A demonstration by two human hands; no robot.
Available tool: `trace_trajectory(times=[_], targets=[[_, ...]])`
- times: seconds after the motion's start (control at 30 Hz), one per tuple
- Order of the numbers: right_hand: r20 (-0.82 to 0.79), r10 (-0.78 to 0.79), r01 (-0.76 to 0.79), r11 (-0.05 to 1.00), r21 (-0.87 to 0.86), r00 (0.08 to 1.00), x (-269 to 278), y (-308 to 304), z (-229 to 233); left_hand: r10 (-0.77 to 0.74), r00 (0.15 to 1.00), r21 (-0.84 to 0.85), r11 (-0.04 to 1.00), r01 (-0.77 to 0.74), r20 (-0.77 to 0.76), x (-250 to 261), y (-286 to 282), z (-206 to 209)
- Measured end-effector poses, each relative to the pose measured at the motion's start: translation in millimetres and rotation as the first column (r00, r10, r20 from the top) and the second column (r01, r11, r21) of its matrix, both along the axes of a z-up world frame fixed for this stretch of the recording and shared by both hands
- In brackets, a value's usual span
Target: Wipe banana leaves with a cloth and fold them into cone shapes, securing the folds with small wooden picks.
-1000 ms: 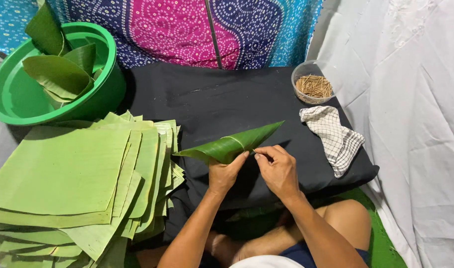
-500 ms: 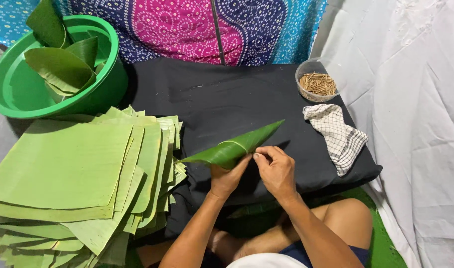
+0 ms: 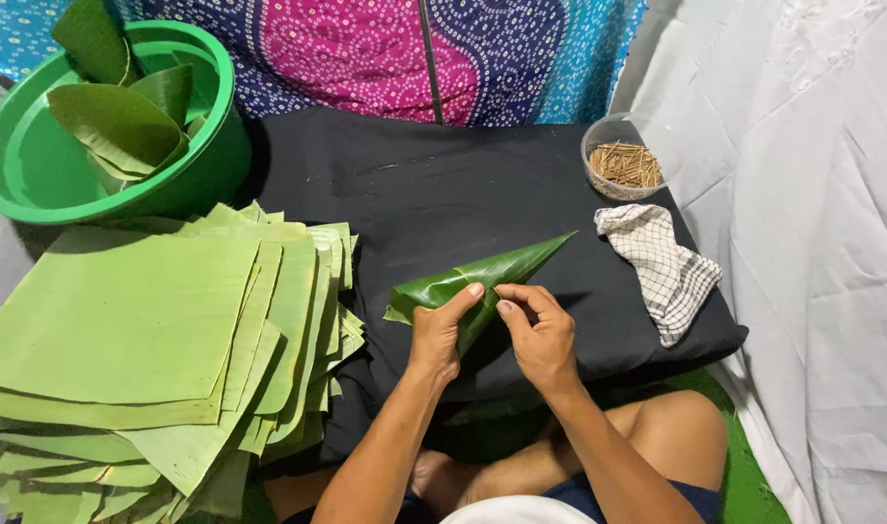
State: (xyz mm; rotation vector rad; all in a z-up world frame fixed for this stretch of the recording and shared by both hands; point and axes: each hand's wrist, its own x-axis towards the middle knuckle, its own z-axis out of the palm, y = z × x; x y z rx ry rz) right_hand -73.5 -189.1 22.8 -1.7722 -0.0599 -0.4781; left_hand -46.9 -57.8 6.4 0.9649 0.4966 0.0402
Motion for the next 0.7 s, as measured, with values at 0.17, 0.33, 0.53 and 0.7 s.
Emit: trace_trajectory(times=[0.17, 0.33, 0.53, 0.7], targets=[[-0.095, 0.002, 0.015, 0.984, 0.18, 0.995, -0.4, -2.4, -20.7, -0.047, 0.997, -0.038, 0.998, 0.044, -0.066, 0.4, -1.9, -6.7], [-0.132, -0.02, 0.059, 0.952, 0.302, 0.991, 2.7, 0.5, -29.1, -0.055, 0.991, -0.047, 0.998, 0.05, -0.12, 1.7, -5.9, -2.5], [-0.128, -0.027, 0.076, 0.915, 0.397, 0.991, 6.6, 2.0, -37.7, -0.065, 0.989, -0.024, 0.998, 0.062, -0.133, 1.8, -9.1, 1.7], [-0.131, -0.018, 0.077, 0.885, 0.459, 0.991, 8.3, 2.2, -50.9, -0.065, 0.986, -0.009, 0.998, 0.064, -0.153, -0.2, -10.4, 3.2]])
